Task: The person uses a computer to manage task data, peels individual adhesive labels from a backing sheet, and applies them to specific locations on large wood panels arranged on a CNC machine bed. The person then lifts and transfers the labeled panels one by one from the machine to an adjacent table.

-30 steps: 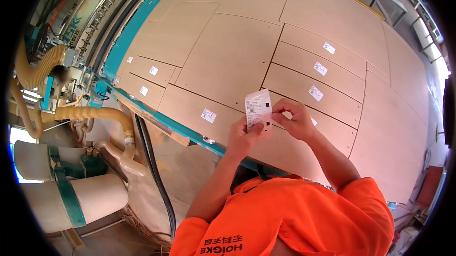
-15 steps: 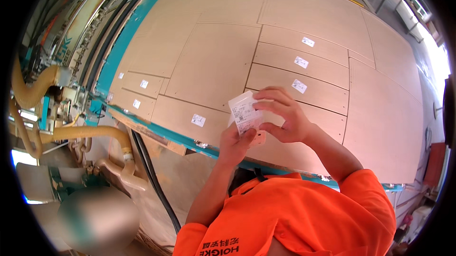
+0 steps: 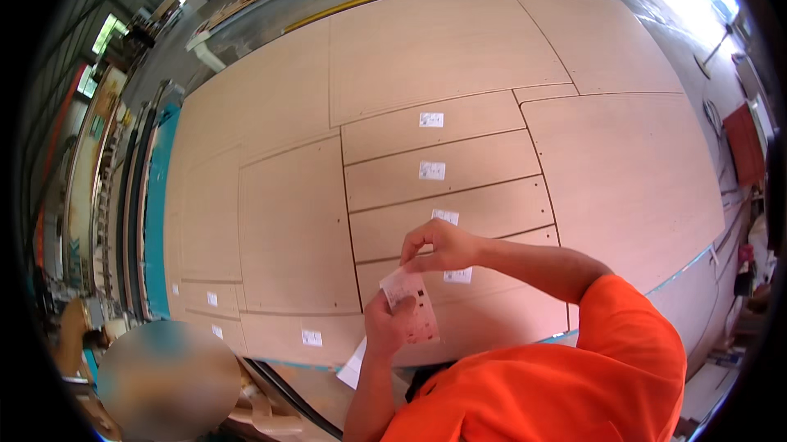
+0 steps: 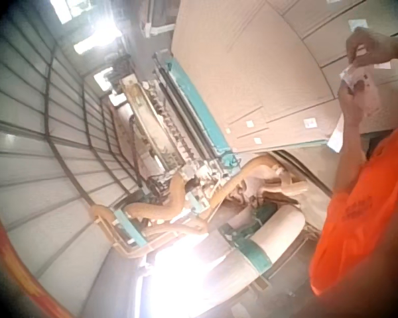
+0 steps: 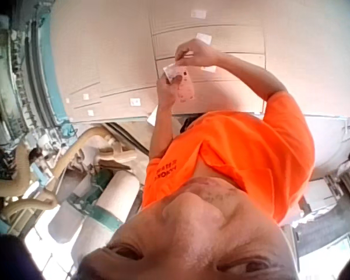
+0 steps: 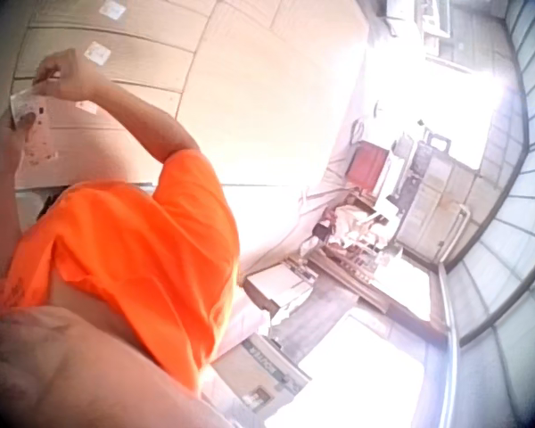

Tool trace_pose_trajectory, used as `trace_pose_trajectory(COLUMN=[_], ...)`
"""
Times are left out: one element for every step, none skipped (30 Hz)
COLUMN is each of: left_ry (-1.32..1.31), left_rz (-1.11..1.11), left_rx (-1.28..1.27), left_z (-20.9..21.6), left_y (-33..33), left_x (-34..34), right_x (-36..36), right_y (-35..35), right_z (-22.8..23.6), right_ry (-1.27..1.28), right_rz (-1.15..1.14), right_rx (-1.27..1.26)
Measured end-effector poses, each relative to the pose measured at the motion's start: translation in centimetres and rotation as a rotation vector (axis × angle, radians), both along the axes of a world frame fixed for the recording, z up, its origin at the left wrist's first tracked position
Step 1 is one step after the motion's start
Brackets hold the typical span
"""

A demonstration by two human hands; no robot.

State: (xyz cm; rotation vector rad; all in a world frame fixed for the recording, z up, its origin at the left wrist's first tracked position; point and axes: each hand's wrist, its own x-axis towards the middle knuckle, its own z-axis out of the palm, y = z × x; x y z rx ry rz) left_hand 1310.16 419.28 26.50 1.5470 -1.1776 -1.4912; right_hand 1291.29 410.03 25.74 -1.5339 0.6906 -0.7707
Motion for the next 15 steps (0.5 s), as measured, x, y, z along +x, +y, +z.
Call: trace_pose_trajectory(left_ry=[0.037,0.004,-0.029,-0.062,-0.058,-0.067,-0.074,-0.081,-0.06,-0.04,-0.021,-0.031,-0.038,-0.036,-0.068], left_rz=[0.032,0.0,-0.027,-0.046,-0.043,-0.029,-0.011,0.023,0.024,0.03,0.042,0.042,0.046,0.046,0.032], left_rx=[-0.029,-0.013,0.003,0.014,0.065,0.113,0.157,0.196,0.213,0.229,0.241,0.264,0.282,0.297,0.295], left_z=[0.4,-0.3,-1.1,-2.0,-2.2,-2.5,-2.9,-3.3,-3.8,-4.1,-4.5,-4.9,-5.3,-5.6,-5.4], left_y=[-0.8,-1.7,-2.1,-2.5,-2.7,-2.9,-3.2,-3.7,-3.8,-3.9,-4.1,-4.3,-4.6,-4.8,-5.1], left_x=[-1.0,-1.0,-0.8,-0.5,-0.4,-0.5,-0.5,-0.4,-0.1,0.2,0.5,0.8,1.0,1.2,1.4], right_x=[-0.4,-0.7,-1.4,-2.2,-3.4,-4.6,-5.3,-5.0,-4.0,-3.5,-3.3,-3.6,-4.8,-6.8,-9.1], right_y=[-1.9,-3.9,-6.3,-9.6,-13.9,-18.6,-22.6,-25.6,-27.4,-29.0,-30.3,-31.5,-32.9,-33.9,-35.0], right_z=[-1.9,-3.1,-4.0,-4.4,-6.0,-7.9,-9.4,-9.9,-9.5,-9.0,-8.7,-9.4,-10.8,-11.9,-12.8], right_ry=[0.0,-0.002,-0.1,-0.197,-0.211,-0.185,-0.158,-0.136,-0.123,-0.106,-0.106,-0.071,-0.03,0.018,0.065], right_rz=[0.004,0.012,-0.118,-0.24,-0.372,-0.517,-0.641,-0.726,-0.764,-0.815,-0.82,-0.782,-0.799,-0.858,-0.931], right_rx=[0.099,0.2,0.259,0.313,0.253,0.12,0.007,-0.075,-0.102,-0.13,-0.127,-0.154,-0.185,-0.232,-0.277])
